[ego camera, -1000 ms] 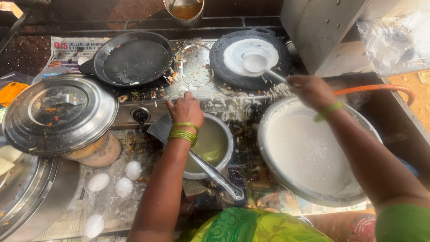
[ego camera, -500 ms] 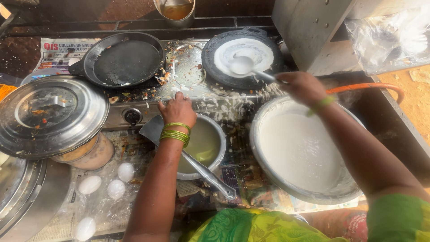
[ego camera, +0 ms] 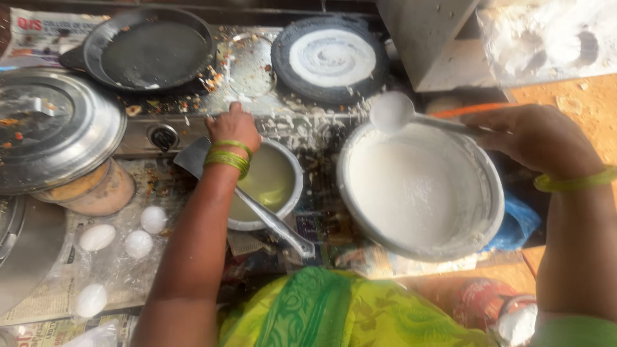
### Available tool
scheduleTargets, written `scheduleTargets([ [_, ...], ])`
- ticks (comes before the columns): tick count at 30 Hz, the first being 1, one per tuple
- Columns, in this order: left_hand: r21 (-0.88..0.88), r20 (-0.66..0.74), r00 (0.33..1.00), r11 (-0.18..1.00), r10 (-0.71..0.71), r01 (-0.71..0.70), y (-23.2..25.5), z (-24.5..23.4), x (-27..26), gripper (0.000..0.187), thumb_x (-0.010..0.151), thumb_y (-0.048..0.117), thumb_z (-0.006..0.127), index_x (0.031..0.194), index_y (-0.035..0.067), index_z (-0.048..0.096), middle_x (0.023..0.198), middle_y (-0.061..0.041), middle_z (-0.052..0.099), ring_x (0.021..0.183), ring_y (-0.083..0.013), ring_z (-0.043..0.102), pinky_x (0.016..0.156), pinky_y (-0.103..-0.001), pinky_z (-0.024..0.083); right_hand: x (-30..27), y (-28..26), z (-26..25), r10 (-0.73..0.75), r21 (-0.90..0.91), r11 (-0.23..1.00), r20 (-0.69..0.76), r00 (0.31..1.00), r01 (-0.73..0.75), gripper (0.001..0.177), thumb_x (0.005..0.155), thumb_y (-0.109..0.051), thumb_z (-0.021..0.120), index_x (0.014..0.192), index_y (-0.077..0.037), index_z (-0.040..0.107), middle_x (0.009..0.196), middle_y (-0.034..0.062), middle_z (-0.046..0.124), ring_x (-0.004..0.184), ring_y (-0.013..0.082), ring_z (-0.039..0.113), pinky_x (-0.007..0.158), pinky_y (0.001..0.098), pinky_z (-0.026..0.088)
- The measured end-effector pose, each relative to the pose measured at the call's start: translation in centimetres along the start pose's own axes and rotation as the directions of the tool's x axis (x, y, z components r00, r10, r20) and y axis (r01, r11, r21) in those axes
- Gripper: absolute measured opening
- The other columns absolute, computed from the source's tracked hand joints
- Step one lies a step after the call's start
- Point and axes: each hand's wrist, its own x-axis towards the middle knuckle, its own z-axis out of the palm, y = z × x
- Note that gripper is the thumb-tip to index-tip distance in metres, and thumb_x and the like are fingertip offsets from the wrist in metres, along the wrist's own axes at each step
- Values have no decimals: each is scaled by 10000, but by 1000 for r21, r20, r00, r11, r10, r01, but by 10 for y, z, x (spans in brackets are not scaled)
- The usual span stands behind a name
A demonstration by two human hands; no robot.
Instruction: The person prepares dosa batter, pours it onto hot pans, spreads it into thin circles, adds oil, and flips the cooking dosas. They remove finished dosas to a tray and continue the cycle with fresh batter.
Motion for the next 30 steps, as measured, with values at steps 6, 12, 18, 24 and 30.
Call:
scheduleTargets([
  [6,20,55,997,998,58,-60,-10,-6,10,669,795,551,820,1239,65,702,1454,-108,473,1166,-372,633,970,-516,492,-64,3,96,-169,-627,764,35,985,153,226,1051,-213,571,1086,-222,794,955,71,773,789,239,739,715,412,600],
  [12,15,26,997,997,79,-79,-12,-9,2,721,749,592,843,1225,65,718,1413,-116,508,1170,-371,637,942,-473,526,-74,38,131,-158,-191,965,125,979,180,261,875,-195,747,1133,-168,773,921,54,781,760,186,712,715,356,529],
  [18,-338,-233,950,899,207,-279,-44,15,-12,599,792,452,825,1277,125,698,1360,-144,558,1249,-352,555,1030,-474,466,-97,80,93,-8,139,990,147,989,-12,310,837,-103,766,1145,-111,801,821,64,766,680,141,619,633,285,512],
  [24,-598,-530,834,628,157,-498,-114,25,-41,533,810,274,837,1275,67,679,1395,-145,579,1309,-332,548,1092,-435,451,-71,35,1,3,-38,999,154,988,3,386,820,-168,722,1198,-153,794,866,94,816,691,225,677,678,399,546],
  [30,-677,-613,788,481,50,-557,-171,0,-94,457,860,166,788,1286,59,660,1385,-115,592,1136,-266,680,966,-379,581,29,-110,-65,-604,-714,298,373,705,633,330,915,-254,710,1242,-242,756,1340,30,735,706,113,686,677,248,621],
])
